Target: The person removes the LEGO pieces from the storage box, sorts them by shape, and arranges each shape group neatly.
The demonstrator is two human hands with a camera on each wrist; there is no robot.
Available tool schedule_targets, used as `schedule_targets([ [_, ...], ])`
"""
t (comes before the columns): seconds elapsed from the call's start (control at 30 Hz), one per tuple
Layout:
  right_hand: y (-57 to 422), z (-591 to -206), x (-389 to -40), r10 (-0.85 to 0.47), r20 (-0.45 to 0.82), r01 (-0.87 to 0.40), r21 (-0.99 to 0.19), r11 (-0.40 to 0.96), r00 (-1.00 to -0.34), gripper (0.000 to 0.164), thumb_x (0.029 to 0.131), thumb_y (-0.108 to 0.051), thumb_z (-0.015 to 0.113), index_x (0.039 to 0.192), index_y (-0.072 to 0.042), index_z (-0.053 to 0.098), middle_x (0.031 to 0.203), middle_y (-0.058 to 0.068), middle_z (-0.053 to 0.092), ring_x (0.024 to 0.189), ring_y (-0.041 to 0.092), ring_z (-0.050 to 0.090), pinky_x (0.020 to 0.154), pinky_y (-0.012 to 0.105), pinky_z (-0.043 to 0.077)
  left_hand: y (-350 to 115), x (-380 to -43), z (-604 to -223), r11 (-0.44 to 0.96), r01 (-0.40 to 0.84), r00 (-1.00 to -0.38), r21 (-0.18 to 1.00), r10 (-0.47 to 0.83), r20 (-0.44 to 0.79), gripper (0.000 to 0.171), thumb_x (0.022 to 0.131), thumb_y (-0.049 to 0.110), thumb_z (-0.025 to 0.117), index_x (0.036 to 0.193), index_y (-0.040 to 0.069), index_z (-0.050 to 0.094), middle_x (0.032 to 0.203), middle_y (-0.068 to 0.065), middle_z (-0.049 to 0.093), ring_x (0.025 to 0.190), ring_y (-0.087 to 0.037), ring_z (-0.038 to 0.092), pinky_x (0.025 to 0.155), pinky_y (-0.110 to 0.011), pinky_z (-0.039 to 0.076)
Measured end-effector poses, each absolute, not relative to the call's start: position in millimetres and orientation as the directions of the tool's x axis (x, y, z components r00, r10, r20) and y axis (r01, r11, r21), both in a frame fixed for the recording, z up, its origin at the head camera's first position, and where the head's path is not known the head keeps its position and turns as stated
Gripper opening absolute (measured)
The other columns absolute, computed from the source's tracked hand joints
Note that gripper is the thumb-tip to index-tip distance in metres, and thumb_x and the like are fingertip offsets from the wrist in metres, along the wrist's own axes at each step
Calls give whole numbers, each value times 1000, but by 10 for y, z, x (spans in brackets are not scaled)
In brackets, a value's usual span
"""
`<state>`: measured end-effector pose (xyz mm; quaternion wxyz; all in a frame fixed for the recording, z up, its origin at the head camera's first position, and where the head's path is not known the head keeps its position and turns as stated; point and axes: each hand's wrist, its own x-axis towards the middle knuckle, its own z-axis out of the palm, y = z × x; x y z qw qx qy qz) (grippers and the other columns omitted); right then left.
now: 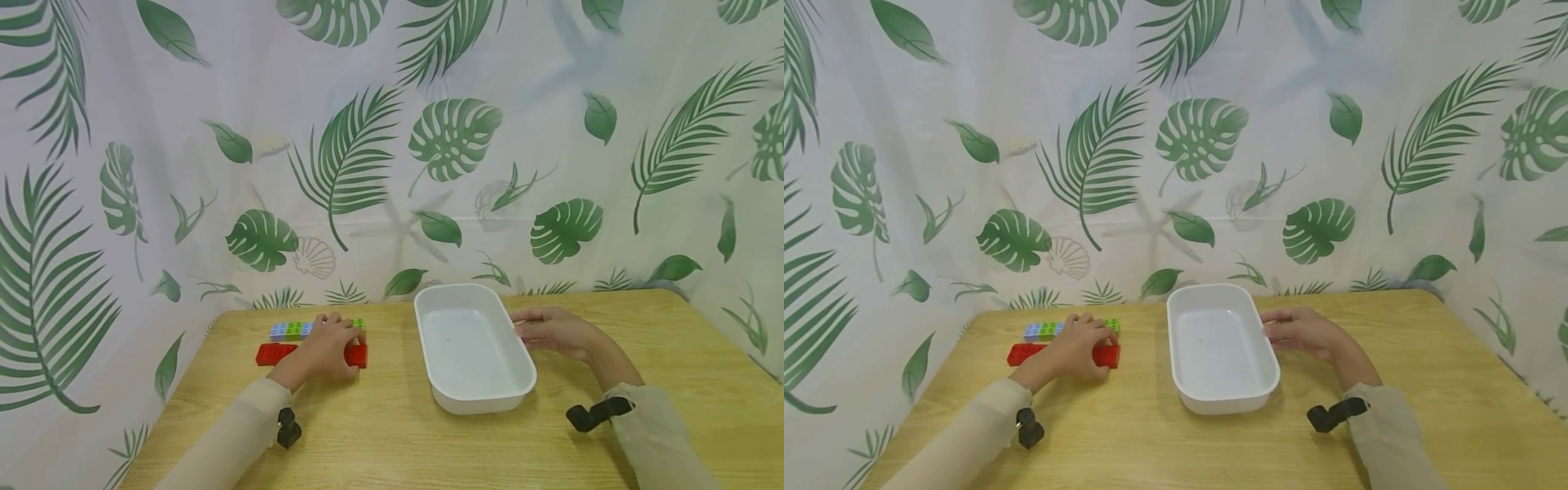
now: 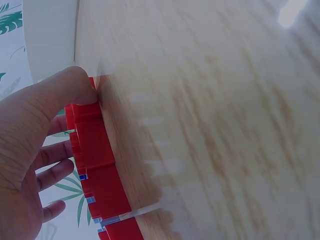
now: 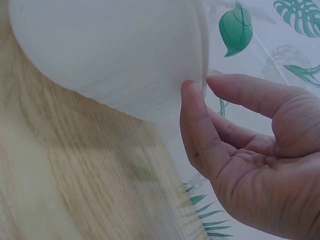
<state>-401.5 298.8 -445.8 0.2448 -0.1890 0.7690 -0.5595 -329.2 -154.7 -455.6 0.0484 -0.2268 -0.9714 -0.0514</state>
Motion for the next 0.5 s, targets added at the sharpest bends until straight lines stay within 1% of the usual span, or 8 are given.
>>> schedule_targets([
  [0.2,2983,-4451,-4012,-555,-169,-16,-950,313,-814,58,101,-19,63,146,12,43,131,9,68,110,12,69,98,38,56,-1543,-3284,-4546,895,440,-896,76,431,111,40,76,31,82,112,22,68,111,0,66,106,-21,47,106,-54,34],
  [0.5,2970,-4443,-4001,-572,-159,-22,-955,297,-805,58,102,-18,61,146,14,41,132,11,67,108,10,69,96,36,57,-1549,-3286,-4551,897,435,-898,81,426,111,40,76,31,82,112,22,67,111,0,67,106,-22,46,105,-55,33],
])
